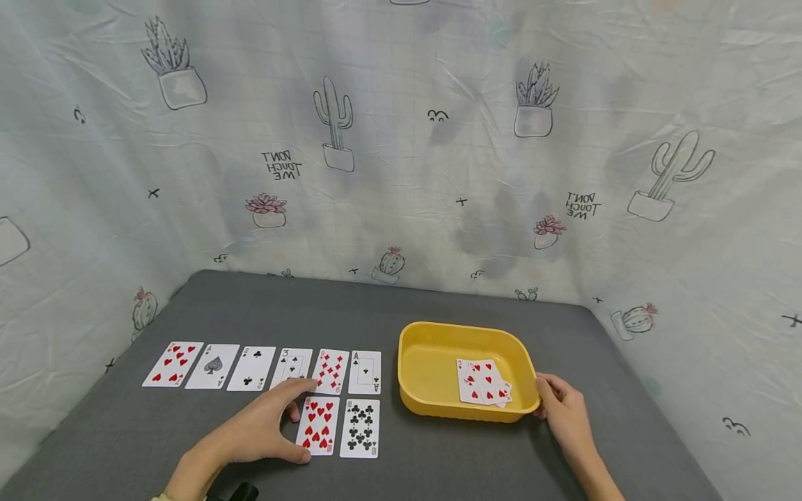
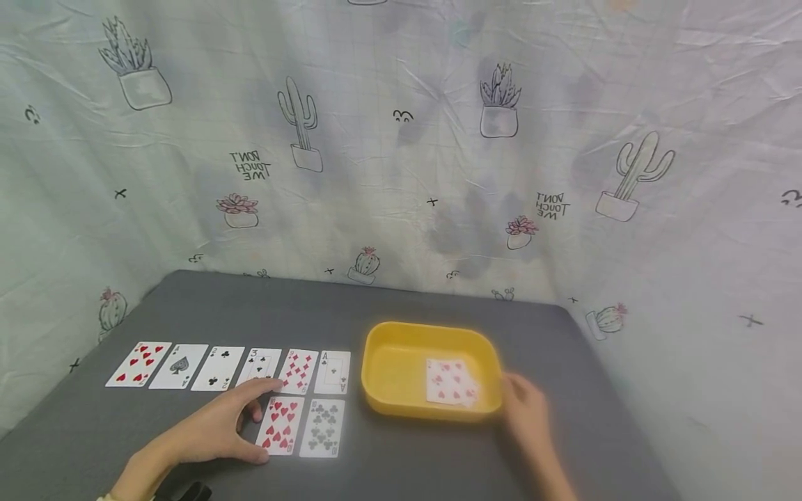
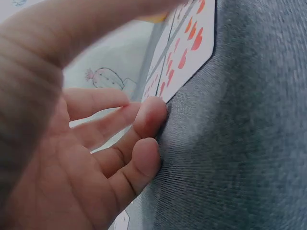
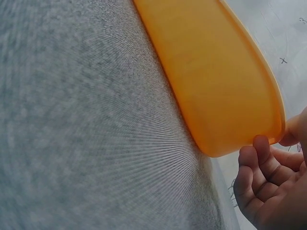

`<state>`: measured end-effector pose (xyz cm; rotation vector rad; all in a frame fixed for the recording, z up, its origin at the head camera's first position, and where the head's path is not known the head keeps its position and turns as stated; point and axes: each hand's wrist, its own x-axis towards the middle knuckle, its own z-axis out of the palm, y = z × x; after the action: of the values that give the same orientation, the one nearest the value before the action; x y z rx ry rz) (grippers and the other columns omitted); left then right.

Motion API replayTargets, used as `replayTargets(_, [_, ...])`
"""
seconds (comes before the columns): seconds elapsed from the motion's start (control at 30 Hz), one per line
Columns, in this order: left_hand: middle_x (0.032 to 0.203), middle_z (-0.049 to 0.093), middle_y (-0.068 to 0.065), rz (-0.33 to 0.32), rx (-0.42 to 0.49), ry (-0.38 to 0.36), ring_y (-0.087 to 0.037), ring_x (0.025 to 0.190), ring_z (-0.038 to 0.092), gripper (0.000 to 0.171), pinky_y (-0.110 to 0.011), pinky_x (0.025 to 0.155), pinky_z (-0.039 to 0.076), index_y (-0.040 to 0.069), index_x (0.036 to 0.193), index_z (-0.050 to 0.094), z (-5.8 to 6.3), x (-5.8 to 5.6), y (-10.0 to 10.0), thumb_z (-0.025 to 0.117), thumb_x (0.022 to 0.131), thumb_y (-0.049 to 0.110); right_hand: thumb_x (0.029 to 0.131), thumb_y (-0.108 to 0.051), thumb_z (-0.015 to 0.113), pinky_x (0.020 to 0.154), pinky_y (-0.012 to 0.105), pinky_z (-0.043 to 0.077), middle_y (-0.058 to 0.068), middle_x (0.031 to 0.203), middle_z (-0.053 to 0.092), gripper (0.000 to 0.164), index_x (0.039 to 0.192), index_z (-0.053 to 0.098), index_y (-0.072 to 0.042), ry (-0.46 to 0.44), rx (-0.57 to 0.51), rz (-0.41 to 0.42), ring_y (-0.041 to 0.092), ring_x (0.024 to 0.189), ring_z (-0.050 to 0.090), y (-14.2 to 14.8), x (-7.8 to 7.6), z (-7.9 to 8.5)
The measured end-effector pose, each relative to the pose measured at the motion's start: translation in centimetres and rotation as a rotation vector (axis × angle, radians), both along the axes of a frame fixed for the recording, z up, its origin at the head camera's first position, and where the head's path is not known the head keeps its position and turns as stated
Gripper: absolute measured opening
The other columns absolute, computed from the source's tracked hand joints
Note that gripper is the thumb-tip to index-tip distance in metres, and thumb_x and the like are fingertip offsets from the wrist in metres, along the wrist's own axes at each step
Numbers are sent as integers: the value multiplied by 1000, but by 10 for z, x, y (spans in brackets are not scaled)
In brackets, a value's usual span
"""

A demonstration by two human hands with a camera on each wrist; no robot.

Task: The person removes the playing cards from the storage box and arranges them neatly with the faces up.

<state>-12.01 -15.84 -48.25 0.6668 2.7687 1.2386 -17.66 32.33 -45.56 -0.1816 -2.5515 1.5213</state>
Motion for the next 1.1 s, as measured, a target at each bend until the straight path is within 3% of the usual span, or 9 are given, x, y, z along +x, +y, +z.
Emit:
replayTargets(0.13, [106, 54, -8, 19, 85, -2, -14, 75, 53, 87, -26, 65, 45, 8, 141, 47, 6, 0, 9, 87, 72, 42, 105, -22, 51, 59, 30, 52, 15, 81, 64, 37, 125, 60, 6, 9, -14, 6, 24, 66, 60, 0, -1, -3])
replayTargets(0.23, [101, 57, -8, 45, 134, 1, -19, 75, 55, 77, -27, 62, 47, 16, 141, 49, 17, -2, 29, 82, 78, 45, 105, -23, 51, 59, 31, 52, 15, 81, 64, 37, 126, 60, 6, 6, -21, 10, 25, 67, 60, -1, -1, -4])
replayTargets(0.37, [120, 57, 2, 65, 182, 60, -22, 94, 57, 63, -36, 75, 50, 25, 137, 53, 33, -13, 76, 76, 83, 49, 105, -23, 50, 59, 31, 51, 14, 80, 63, 37, 127, 59, 6, -8, -25, 9, 25, 66, 59, 0, 0, -4])
replayTargets(0.5, [128, 56, 4, 51, 223, 142, -19, 103, 55, 59, -40, 82, 50, 18, 137, 55, 48, -30, 127, 72, 88, 45, 105, -23, 50, 59, 31, 51, 14, 80, 63, 38, 126, 59, 7, -5, -34, 11, 24, 66, 59, 1, 0, -3])
replayTargets(0.57, [129, 56, 0, 46, 231, 137, -19, 104, 54, 60, -39, 84, 49, 13, 139, 54, 52, -40, 150, 72, 89, 43, 105, -23, 50, 59, 31, 51, 15, 81, 63, 38, 126, 60, 7, 10, -32, 15, 25, 67, 59, 1, 0, -3])
replayTargets(0.8, [133, 57, -10, 39, 220, 36, -28, 115, 57, 68, -41, 90, 49, 2, 138, 54, 44, -75, 211, 79, 83, 34, 105, -24, 50, 60, 30, 52, 18, 89, 66, 35, 124, 63, 3, 43, -10, 12, 22, 68, 61, 7, -4, -11])
replayTargets(0.97, [135, 56, -11, 26, 219, -62, -30, 117, 54, 74, -41, 93, 48, 2, 138, 54, 40, -89, 234, 86, 76, 29, 105, -23, 50, 59, 28, 51, 17, 88, 66, 35, 124, 62, 4, 45, -22, 14, 18, 66, 59, 5, -4, -10])
replayTargets(1.1, [140, 52, -10, 3, 161, -108, -28, 120, 51, 84, -43, 100, 42, 4, 142, 50, 37, -97, 246, 90, 73, 28, 105, -23, 50, 60, 29, 52, 16, 88, 66, 37, 126, 60, 5, 32, -34, 23, 19, 67, 59, 6, -3, -7])
